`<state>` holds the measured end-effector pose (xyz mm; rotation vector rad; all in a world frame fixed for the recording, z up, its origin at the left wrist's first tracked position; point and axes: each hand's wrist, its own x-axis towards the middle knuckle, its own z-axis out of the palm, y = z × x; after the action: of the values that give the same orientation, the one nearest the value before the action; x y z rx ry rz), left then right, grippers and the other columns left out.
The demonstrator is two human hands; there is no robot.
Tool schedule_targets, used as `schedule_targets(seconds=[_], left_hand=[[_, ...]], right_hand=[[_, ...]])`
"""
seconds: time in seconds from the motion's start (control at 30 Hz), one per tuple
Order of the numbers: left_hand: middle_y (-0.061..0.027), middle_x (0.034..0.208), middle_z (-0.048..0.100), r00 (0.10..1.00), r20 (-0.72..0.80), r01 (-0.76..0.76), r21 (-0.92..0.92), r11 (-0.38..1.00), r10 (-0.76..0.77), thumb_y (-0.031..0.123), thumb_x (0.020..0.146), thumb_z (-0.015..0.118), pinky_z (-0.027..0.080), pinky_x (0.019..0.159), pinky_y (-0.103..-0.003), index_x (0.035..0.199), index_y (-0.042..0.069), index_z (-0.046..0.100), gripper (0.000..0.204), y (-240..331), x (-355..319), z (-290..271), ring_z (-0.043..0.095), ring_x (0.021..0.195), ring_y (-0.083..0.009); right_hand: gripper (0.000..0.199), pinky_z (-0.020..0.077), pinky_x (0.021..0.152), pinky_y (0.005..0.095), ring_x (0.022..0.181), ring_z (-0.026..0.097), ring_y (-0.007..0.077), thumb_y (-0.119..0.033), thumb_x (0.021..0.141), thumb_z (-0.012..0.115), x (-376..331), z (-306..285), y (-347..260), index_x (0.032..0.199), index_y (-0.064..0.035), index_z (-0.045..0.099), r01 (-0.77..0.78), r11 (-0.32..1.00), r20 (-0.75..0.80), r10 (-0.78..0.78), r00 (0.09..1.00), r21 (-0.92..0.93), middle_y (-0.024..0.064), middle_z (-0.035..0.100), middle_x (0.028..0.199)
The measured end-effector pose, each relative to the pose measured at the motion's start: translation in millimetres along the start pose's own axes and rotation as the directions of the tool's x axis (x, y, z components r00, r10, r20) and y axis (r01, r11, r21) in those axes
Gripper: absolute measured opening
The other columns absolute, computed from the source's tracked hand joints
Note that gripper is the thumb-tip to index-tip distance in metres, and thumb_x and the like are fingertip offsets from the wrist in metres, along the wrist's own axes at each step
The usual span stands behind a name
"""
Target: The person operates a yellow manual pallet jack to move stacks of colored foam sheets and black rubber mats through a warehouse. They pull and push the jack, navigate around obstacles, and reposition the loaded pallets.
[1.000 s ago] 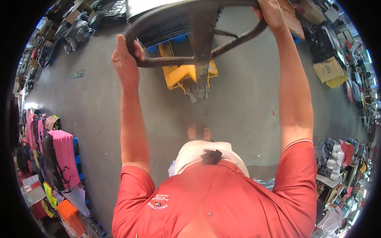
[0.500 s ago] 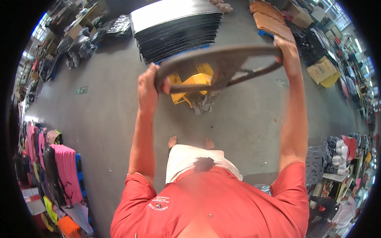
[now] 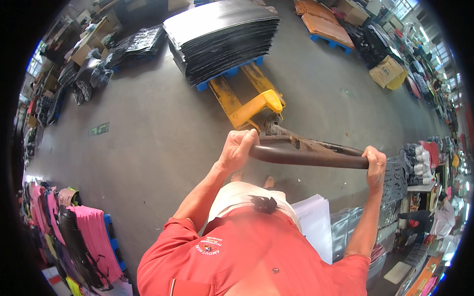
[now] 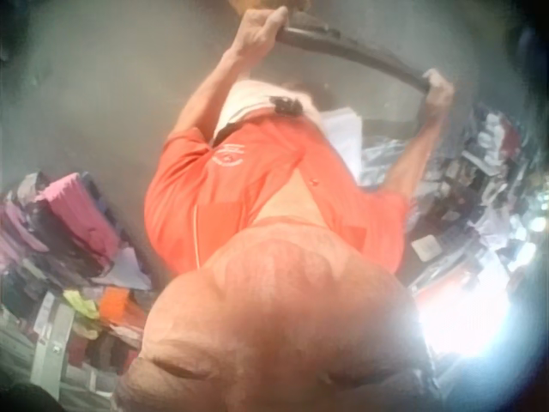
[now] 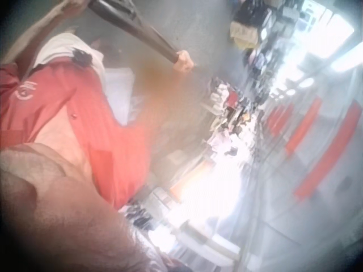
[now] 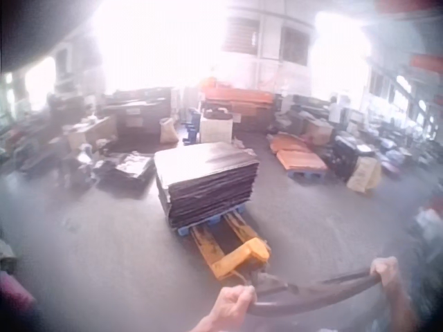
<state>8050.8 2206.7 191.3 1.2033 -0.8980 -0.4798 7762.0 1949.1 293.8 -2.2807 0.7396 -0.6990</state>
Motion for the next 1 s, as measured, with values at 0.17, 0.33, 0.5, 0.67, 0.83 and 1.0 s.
schedule_targets(seconds=[0.17, 0.33, 0.5, 0.67, 0.83, 1.0], left_hand=[[-0.0139, 0.056, 0.044, 0.998, 0.06, -0.033, 0.026, 0.999, 0.031, 0.017, 0.1, 0.052, 0.036, 0.052, -0.037, 0.067, 0.0, 0.054, 0.037, -6, -34, -35, 0.042, 0.051, -0.0232], [-0.0129, 0.059, 0.05, 0.994, 0.109, -0.018, 0.039, 0.999, 0.014, 0.017, 0.099, 0.052, 0.038, 0.056, -0.039, 0.066, 0.001, 0.055, 0.037, -10, -68, -63, 0.048, 0.056, -0.0254], [-0.0042, 0.058, 0.047, 0.991, 0.116, -0.067, 0.028, 0.997, 0.063, 0.016, 0.102, 0.043, 0.035, 0.053, -0.031, 0.064, 0.0, 0.05, 0.041, -12, -100, -79, 0.04, 0.054, -0.0131], [-0.0026, 0.057, 0.045, 0.994, 0.094, -0.06, 0.006, 0.998, 0.059, 0.016, 0.102, 0.043, 0.034, 0.053, -0.031, 0.063, 0.001, 0.049, 0.042, -5, -121, -89, 0.038, 0.053, -0.0123], [-0.0032, 0.057, 0.045, 0.99, 0.126, -0.06, -0.015, 0.998, 0.062, 0.016, 0.102, 0.042, 0.034, 0.053, -0.031, 0.062, 0.001, 0.049, 0.042, 3, -140, -106, 0.039, 0.053, -0.0125], [-0.0079, 0.057, 0.049, 0.98, 0.194, -0.041, -0.065, 0.997, 0.053, 0.018, 0.101, 0.048, 0.038, 0.053, -0.033, 0.066, -0.001, 0.056, 0.041, 8, -156, -140, 0.045, 0.052, -0.0158]], right_hand=[[0.031, 0.0266, 0.057, 0.0334, 0.061, 0.034, 0.0139, -0.022, 0.09, 0.043, -60, 35, -32, 0.07, 0.0008, 0.037, 0.005, 0.999, -0.023, -0.006, 1.0, -0.04, 0.007, 0.032, 0.065], [0.031, 0.0287, 0.057, 0.0341, 0.061, 0.037, 0.0161, -0.019, 0.091, 0.045, -112, 63, -54, 0.069, 0.0022, 0.039, 0.016, 0.999, -0.063, -0.019, 0.998, -0.042, 0.0091, 0.036, 0.065], [0.031, 0.0308, 0.058, 0.0347, 0.061, 0.038, 0.018, -0.017, 0.092, 0.045, -157, 85, -71, 0.07, 0.0037, 0.041, -0.004, 0.998, -0.107, -0.002, 0.994, -0.056, 0.0106, 0.039, 0.065], [0.029, 0.0309, 0.057, 0.0357, 0.061, 0.038, 0.0192, -0.015, 0.092, 0.043, -181, 97, -88, 0.071, 0.0046, 0.04, 0.019, 0.996, -0.13, -0.03, 0.991, -0.082, 0.0118, 0.038, 0.064], [0.028, 0.0315, 0.057, 0.0367, 0.059, 0.039, 0.0219, -0.015, 0.091, 0.042, -211, 110, -111, 0.072, 0.0046, 0.039, -0.004, 0.994, -0.16, -0.014, 0.987, -0.11, 0.0142, 0.038, 0.064], [0.027, 0.0317, 0.057, 0.0371, 0.058, 0.04, 0.0235, -0.015, 0.091, 0.042, -246, 137, -142, 0.072, 0.0045, 0.039, -0.035, 0.984, -0.225, -0.005, 0.974, -0.173, 0.0155, 0.038, 0.065]])
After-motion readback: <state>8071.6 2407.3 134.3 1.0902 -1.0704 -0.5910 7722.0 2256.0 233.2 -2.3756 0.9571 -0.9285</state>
